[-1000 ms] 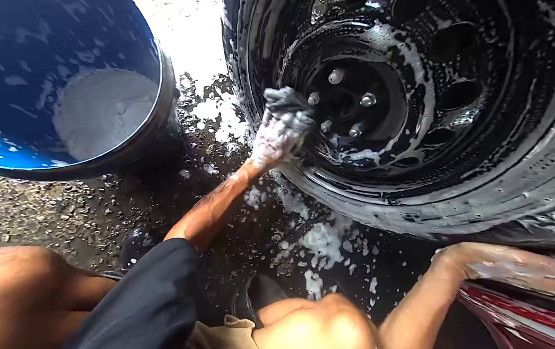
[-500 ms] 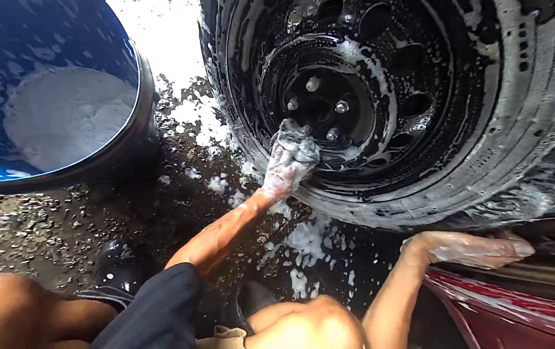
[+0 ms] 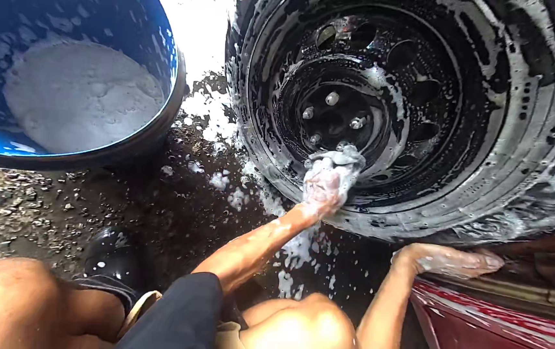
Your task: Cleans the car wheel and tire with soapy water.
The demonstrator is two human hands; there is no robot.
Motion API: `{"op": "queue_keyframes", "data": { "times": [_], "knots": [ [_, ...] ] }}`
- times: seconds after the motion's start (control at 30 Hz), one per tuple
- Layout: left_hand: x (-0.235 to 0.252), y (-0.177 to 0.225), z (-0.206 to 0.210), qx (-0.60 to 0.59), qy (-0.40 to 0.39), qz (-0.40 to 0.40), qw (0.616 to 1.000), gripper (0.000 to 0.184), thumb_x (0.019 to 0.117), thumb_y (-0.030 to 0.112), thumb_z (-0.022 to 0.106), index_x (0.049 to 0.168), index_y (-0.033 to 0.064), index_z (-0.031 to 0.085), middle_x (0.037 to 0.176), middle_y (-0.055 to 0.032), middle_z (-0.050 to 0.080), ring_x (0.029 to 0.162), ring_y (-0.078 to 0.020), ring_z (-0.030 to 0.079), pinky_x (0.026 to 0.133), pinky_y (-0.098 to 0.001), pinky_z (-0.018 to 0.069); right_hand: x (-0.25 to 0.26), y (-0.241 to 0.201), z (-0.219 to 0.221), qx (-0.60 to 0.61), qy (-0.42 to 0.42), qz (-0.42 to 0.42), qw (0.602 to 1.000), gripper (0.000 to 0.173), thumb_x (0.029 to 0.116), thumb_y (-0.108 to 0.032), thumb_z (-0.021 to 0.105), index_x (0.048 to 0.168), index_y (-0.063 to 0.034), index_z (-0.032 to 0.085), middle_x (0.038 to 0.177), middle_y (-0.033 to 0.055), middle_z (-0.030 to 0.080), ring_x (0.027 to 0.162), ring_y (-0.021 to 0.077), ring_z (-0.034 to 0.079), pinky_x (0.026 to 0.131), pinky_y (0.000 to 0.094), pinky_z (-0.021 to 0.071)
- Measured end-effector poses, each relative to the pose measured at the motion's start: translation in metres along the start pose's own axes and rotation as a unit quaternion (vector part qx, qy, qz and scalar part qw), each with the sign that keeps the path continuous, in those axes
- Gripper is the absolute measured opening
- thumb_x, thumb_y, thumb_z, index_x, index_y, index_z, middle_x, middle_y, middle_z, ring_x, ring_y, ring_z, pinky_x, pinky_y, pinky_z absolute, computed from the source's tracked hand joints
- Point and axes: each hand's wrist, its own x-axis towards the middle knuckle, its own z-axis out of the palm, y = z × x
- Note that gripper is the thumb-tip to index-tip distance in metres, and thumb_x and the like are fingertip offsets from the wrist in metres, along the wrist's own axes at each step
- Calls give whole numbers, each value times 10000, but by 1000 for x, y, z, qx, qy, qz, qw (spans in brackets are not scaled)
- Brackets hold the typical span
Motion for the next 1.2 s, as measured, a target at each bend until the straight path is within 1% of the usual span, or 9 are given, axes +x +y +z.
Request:
{"op": "queue_keyframes", "data": {
  "times": [0.17, 0.23, 0.4, 0.53, 0.67, 0.77, 0.9, 1.13, 1.2],
  "knots": [
    [76, 90, -41, -163, 90, -108, 977, 337, 990, 127, 591, 1262, -68, 620, 1222, -238, 654, 1170, -321, 624, 996, -438, 505, -3, -9, -2, -13, -21, -12, 1000, 478, 1049, -184, 366, 1391, 138, 453, 1372, 244, 561, 1328, 276, 534, 1152, 333, 388],
    [96, 105, -49, -208, 167, -167, 949, 275, 993, 118, 567, 1229, -6, 636, 1157, -180, 663, 1115, -262, 626, 957, -399, 521, -4, -9, -1, -26, -19, -18, 999, 487, 1036, -186, 384, 1398, 134, 450, 1375, 241, 562, 1335, 275, 529, 1154, 328, 384],
    [17, 52, -13, -57, 11, -30, 998, 330, 949, 219, 668, 1198, 3, 686, 1186, -207, 671, 1061, -326, 676, 865, -488, 580, -3, -2, 1, -11, -17, -17, 1000, 483, 1037, -187, 395, 1403, 126, 442, 1376, 240, 555, 1338, 273, 525, 1155, 333, 385],
    [51, 70, -42, -69, 4, -40, 997, 303, 953, 209, 649, 1192, 31, 705, 1175, -167, 702, 1108, -300, 670, 897, -462, 563, 0, -2, -4, -53, -25, -21, 998, 503, 1026, -192, 397, 1413, 127, 441, 1389, 240, 555, 1356, 276, 514, 1169, 332, 370],
    [86, 73, -78, -398, 33, -158, 903, 310, 1029, 94, 524, 1291, -59, 587, 1122, -197, 670, 993, -238, 662, 879, -396, 560, 1, 4, -8, -113, -37, -52, 992, 498, 1024, -174, 384, 1405, 140, 449, 1417, 249, 540, 1383, 287, 492, 1184, 316, 341],
    [103, 52, -88, -528, 81, -179, 826, 241, 1035, 54, 498, 1258, -31, 537, 906, -102, 617, 724, -117, 606, 629, -270, 546, -7, -25, -3, 66, -29, 15, 997, 445, 1005, -94, 395, 1377, 148, 425, 1380, 249, 545, 1347, 259, 517, 1159, 274, 351],
    [76, 53, -65, -144, 58, -12, 988, 338, 954, 124, 610, 1230, -61, 672, 1167, -214, 702, 1114, -290, 669, 972, -419, 528, -19, -74, 3, 222, -1, 137, 965, 468, 989, -87, 407, 1415, 108, 399, 1360, 189, 556, 1298, 176, 535, 1131, 231, 358],
    [98, -5, -90, -169, 3, -88, 982, 430, 1080, 385, 413, 1237, 102, 697, 1128, -85, 728, 1071, -205, 687, 940, -487, 550, -4, 0, -1, -33, -12, -13, 999, 458, 1065, -150, 337, 1412, 134, 433, 1385, 237, 556, 1344, 268, 525, 1160, 319, 382],
    [95, -1, -85, -224, 5, -77, 971, 383, 1095, 333, 406, 1153, 85, 694, 939, -71, 693, 852, -179, 671, 769, -421, 571, -2, 4, -1, -46, -11, -28, 998, 448, 1063, -137, 333, 1405, 133, 439, 1373, 236, 562, 1331, 266, 532, 1155, 317, 385]
  ]
}}
